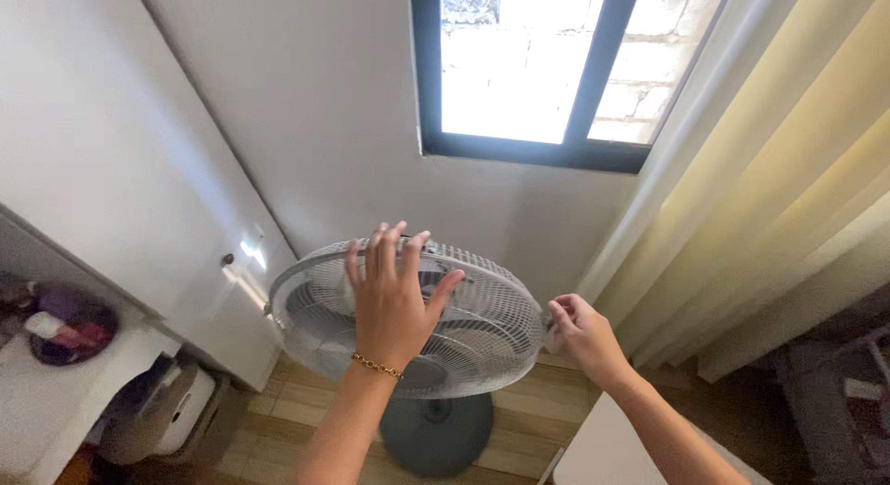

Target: The person disassembles a pedestal fan by hand, unfastening and removing the front grille guard, then unscrewing the blade cap and pulling the blades off the motor shaft. They then reassemble the fan by refitting the blades, cap, and grille guard back onto the fan head.

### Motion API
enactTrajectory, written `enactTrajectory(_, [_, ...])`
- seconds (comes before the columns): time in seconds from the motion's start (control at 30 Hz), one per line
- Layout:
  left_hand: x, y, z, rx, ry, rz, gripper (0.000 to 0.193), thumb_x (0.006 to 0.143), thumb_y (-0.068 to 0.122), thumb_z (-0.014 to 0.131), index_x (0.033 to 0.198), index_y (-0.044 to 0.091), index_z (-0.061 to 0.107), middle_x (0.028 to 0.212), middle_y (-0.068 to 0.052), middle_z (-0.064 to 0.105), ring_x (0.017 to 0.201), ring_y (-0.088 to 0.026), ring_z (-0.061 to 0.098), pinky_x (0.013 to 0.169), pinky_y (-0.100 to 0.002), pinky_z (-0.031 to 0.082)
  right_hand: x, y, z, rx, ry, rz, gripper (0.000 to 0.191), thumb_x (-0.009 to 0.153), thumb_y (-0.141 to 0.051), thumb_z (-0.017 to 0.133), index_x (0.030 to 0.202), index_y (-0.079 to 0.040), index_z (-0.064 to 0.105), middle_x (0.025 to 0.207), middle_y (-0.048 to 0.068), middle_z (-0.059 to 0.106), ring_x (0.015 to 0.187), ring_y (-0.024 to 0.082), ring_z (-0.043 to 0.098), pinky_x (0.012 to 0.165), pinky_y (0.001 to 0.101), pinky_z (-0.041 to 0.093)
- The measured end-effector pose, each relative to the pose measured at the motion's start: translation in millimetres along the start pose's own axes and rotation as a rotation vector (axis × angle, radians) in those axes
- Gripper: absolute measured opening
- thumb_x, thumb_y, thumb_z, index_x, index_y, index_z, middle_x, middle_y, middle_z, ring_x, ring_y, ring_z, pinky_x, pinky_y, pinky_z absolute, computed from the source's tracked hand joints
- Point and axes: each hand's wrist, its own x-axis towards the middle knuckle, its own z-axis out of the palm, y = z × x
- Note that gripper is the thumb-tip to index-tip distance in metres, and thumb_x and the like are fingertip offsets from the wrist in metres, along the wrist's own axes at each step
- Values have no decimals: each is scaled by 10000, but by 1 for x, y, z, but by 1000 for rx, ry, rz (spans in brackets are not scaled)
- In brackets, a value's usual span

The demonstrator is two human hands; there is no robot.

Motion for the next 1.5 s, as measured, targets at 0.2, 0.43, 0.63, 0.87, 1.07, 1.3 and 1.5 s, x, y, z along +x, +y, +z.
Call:
enactTrajectory(0.2, [-47, -67, -25, -248, 139, -232, 448, 1055, 389, 573, 1299, 15, 537, 1383, -179, 520, 1389, -341, 456, 1191, -523, 353, -20, 6, 29, 269, 91, 47, 469, 1060, -363, 437, 1345, -39, 620, 1177, 129, 713, 1072, 260, 645, 952, 402, 522])
enactTrajectory(0.43, [-130, -194, -29, -279, -71, -916, 318, 1077, 295, 526, 1199, 11, 601, 1185, -136, 663, 1070, -270, 682, 920, -413, 540, -43, 20, 84, 816, 246, 203, 543, 1097, -393, 305, 1431, -8, 496, 1386, 132, 606, 1256, 257, 572, 1080, 431, 434])
enactTrajectory(0.63, [-145, -211, -17, -478, -249, -918, 318, 1010, 318, 573, 1176, 67, 676, 1096, -77, 743, 1000, -203, 720, 840, -360, 559, -44, 12, 112, 1067, 387, 374, 580, 1099, -473, 270, 1466, -60, 447, 1452, 95, 529, 1308, 259, 510, 1107, 458, 393])
enactTrajectory(0.87, [-146, -193, -9, -600, -192, -932, 314, 995, 313, 625, 1089, 20, 688, 987, -77, 744, 900, -183, 719, 799, -338, 575, -46, 9, 124, 1115, 493, 398, 418, 1073, -406, 490, 1324, -75, 535, 1273, 58, 607, 1156, 225, 570, 1031, 433, 427])
enactTrajectory(1.07, [-151, -190, 2, -722, -202, -1147, 341, 1044, 372, 555, 1091, 46, 641, 958, -59, 700, 869, -168, 693, 781, -319, 583, -49, 11, 126, 1047, 508, 428, 354, 1068, -347, 541, 1274, -61, 568, 1213, 88, 610, 1092, 254, 552, 922, 434, 435])
enactTrajectory(1.3, [-159, -182, 12, -1054, -71, -1202, 277, 1063, 366, 519, 1123, 95, 503, 925, -22, 605, 756, -118, 577, 633, -290, 489, -58, 9, 122, 1141, 422, 359, 325, 996, -362, 506, 1235, -143, 536, 1320, 70, 603, 1224, 271, 563, 1001, 469, 469])
enactTrajectory(1.5, [-158, -175, 4, -1001, -157, -1326, 266, 1073, 374, 501, 1132, 114, 503, 977, -33, 573, 846, -134, 584, 695, -305, 502, -62, 12, 121, 1193, 417, 417, 382, 1005, -426, 472, 1285, -166, 480, 1359, 34, 590, 1219, 226, 550, 977, 424, 432])
